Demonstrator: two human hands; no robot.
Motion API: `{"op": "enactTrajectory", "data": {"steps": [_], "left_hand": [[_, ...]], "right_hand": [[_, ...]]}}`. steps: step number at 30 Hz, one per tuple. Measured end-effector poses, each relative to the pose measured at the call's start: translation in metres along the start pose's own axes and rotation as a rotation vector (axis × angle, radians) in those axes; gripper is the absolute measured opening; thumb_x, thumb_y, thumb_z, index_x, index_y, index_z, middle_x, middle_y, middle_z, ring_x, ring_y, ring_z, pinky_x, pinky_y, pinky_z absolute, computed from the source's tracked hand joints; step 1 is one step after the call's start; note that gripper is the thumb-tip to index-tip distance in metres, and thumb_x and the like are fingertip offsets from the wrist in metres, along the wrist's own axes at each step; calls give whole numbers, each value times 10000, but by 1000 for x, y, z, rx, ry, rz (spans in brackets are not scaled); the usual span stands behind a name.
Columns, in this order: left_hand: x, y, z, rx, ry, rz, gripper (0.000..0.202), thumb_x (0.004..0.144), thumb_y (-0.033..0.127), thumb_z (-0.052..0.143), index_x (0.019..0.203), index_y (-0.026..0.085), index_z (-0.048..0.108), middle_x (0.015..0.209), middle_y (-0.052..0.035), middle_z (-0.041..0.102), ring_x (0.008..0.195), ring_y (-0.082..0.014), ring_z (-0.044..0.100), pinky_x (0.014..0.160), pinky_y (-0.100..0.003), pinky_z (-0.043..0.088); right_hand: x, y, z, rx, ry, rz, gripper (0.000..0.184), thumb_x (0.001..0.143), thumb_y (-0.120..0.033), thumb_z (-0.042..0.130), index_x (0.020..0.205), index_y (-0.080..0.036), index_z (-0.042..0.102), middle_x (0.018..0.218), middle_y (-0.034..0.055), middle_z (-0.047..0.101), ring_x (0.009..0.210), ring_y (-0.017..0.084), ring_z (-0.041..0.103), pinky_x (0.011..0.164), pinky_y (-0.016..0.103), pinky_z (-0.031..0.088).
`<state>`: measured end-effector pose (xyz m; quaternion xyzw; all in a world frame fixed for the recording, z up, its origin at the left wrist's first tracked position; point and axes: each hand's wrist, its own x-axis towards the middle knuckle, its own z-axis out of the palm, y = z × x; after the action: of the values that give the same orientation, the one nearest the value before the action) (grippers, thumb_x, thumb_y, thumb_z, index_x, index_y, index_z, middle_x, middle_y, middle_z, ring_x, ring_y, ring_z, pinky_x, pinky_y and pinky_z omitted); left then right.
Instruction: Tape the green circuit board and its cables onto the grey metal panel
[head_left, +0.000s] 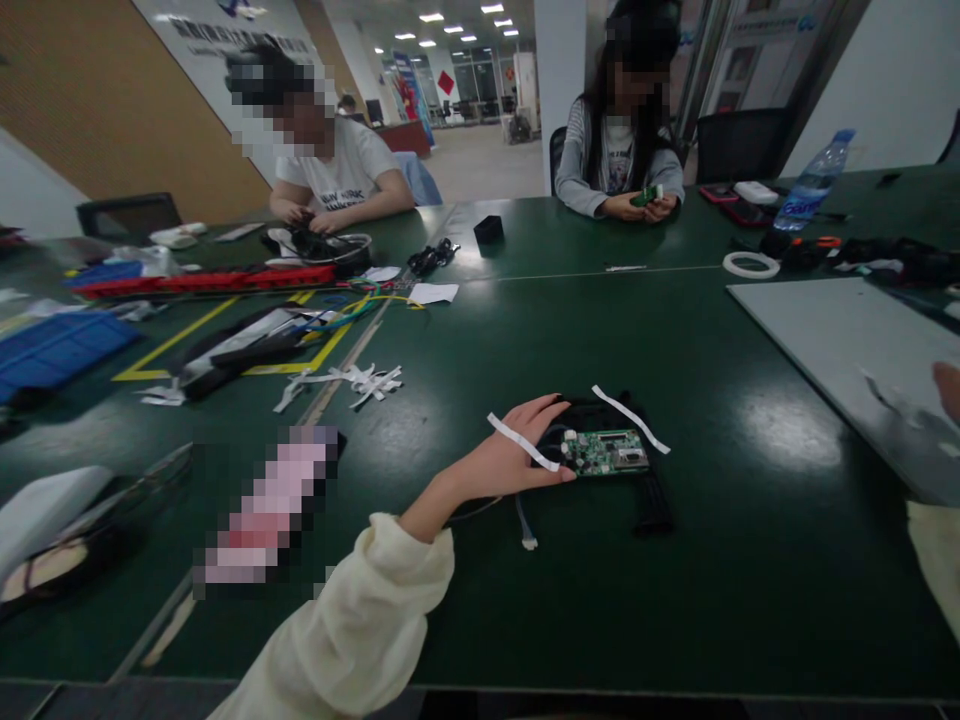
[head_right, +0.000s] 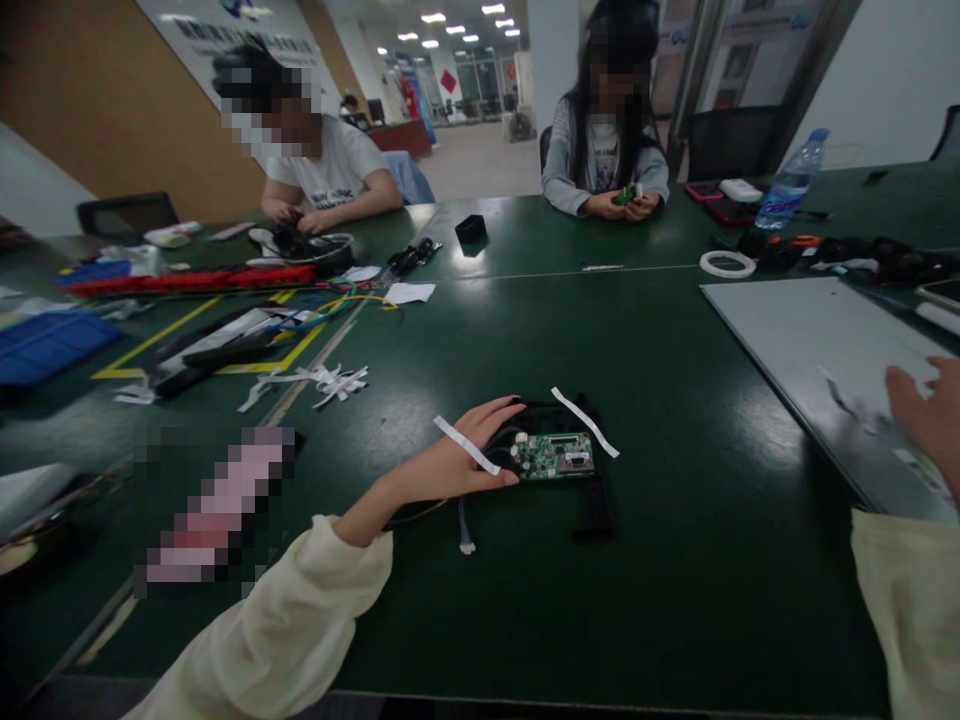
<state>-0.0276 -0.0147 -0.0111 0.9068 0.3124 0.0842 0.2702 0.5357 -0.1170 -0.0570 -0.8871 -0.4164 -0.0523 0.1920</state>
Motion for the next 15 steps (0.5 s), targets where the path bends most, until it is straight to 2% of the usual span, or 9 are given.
{"op": "enactTrajectory", "data": {"steps": [3,7,11,15], "left_hand": [[1,0,0,-3,-3,-1,827,777,575,592,1446,250,230,1530,-112,203,1378,-310,246,1113,-491,252],[1,0,-1,-3,-7,-7,826,778,581,587,1446,251,231,1530,-109,204,1376,-315,248,1110,-494,255],[1,1,-2,-3,-17,-16,825,780,581,584,1447,254,228,1534,-105,195,1379,-314,242,1109,-497,254],[0,1,-2,3,-18,-18,825,778,582,585,1445,247,234,1533,-110,198,1379,-312,244,1109,-490,259]], "right_hand": [[6,18,13,-42,-159,96,577,849,-503,448,1221,-88,600,1019,290,625,1009,338,584,741,440,359],[12,9,17,9,-250,116,427,782,-523,591,1015,-187,714,983,230,660,765,243,620,700,402,348],[17,3,20,37,-234,176,338,634,-489,749,853,-232,744,841,159,683,526,150,483,659,385,327],[19,14,24,90,-124,204,165,607,-377,790,688,-247,731,767,126,671,484,126,375,661,395,316]]}}
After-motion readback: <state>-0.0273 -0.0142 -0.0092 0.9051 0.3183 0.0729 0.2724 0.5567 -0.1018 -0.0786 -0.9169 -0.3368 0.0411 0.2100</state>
